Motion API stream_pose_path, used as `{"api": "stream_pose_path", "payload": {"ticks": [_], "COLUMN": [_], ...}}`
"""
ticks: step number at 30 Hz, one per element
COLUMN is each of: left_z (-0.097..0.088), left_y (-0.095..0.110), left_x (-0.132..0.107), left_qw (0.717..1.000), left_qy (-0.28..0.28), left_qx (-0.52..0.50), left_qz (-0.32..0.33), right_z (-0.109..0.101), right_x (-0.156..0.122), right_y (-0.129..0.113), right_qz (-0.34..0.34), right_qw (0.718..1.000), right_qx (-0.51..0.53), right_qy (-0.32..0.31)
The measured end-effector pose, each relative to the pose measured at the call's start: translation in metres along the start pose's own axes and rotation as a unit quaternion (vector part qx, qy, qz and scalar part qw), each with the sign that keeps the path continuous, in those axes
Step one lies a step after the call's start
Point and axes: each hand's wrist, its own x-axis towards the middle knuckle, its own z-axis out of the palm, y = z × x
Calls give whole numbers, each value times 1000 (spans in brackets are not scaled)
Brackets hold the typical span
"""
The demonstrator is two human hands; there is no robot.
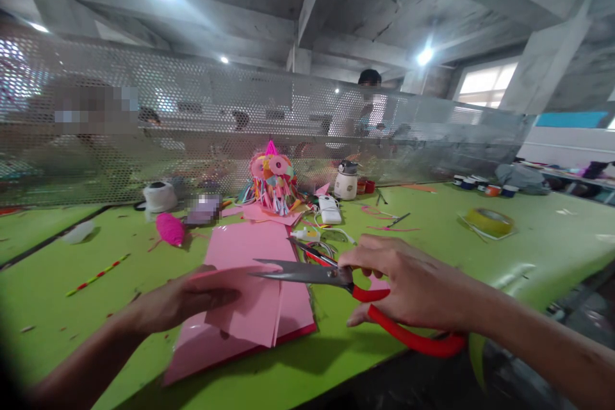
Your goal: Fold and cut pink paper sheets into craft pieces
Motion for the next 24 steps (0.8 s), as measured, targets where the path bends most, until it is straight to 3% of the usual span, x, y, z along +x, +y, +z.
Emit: {"api": "stream_pose_path", "payload": {"ticks": [12, 17, 24], "left_z": [-2, -1, 0], "left_y": [-1, -1, 6], "left_x": [0, 0, 1], "left_qw": [998, 1000, 1000], "left_qy": [-34, -23, -8], "left_qx": [52, 15, -20], "left_qz": [-26, -7, -1], "right_z": [2, 2, 5], "right_x": [0, 0, -2], "right_y": [3, 4, 9], "right_qz": [-3, -7, -17], "right_qw": [1000, 1000, 1000], "right_qx": [-14, -10, -1], "right_qy": [-5, -14, 26]}}
